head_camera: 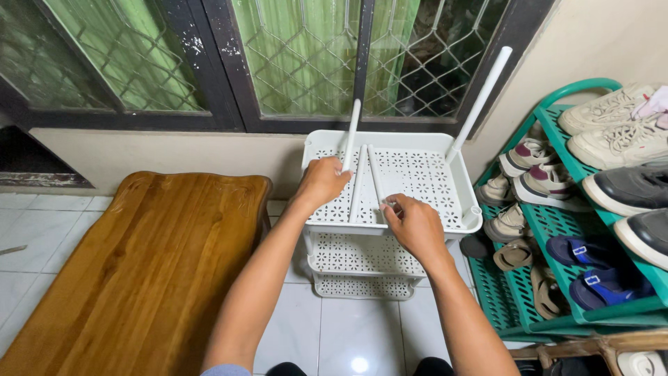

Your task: The person disassembles a white plastic three-tier storage shelf by removing the top tray and its handles, then detaching the vertical support poles from the remaining tiers. The removed parts are placed on a nearby wooden table.

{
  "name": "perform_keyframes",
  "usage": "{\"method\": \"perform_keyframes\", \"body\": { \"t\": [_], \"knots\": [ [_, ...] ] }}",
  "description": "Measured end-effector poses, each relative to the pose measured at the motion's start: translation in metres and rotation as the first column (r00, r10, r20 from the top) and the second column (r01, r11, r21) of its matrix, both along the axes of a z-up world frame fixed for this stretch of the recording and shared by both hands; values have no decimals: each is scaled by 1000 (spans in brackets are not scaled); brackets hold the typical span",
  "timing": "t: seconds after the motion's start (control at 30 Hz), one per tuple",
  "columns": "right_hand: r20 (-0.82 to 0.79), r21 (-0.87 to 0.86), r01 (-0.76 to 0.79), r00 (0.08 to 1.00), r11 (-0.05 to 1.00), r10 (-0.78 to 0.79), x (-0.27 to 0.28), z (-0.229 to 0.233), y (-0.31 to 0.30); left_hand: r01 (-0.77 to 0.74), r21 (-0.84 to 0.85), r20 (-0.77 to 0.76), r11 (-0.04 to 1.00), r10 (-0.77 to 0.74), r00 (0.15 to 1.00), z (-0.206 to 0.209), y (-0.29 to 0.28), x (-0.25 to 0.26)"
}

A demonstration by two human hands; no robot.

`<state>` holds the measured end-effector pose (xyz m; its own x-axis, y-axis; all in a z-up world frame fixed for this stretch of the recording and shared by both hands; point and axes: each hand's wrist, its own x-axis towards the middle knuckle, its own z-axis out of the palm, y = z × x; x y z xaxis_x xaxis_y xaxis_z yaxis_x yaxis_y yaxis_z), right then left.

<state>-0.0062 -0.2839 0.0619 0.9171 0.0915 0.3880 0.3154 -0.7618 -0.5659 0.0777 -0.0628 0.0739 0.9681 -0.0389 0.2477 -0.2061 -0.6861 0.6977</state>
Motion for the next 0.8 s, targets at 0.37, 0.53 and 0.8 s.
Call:
{"method": "perform_keyframes", "body": {
  "t": [0.37,0.53,0.8],
  "knots": [
    [37,55,-23,999,998,21,-6,0,-2,7,333,-138,943,42,990,-15,-18,-45],
    [80,25,-61,995,998,59,-3,-5,-7,96,430,240,898,-216,946,-39,-21,-32],
    [330,345,213,884,914,-331,116,4,-86,145,365,47,920,-173,984,-37,-33,-41]
  ]
}}
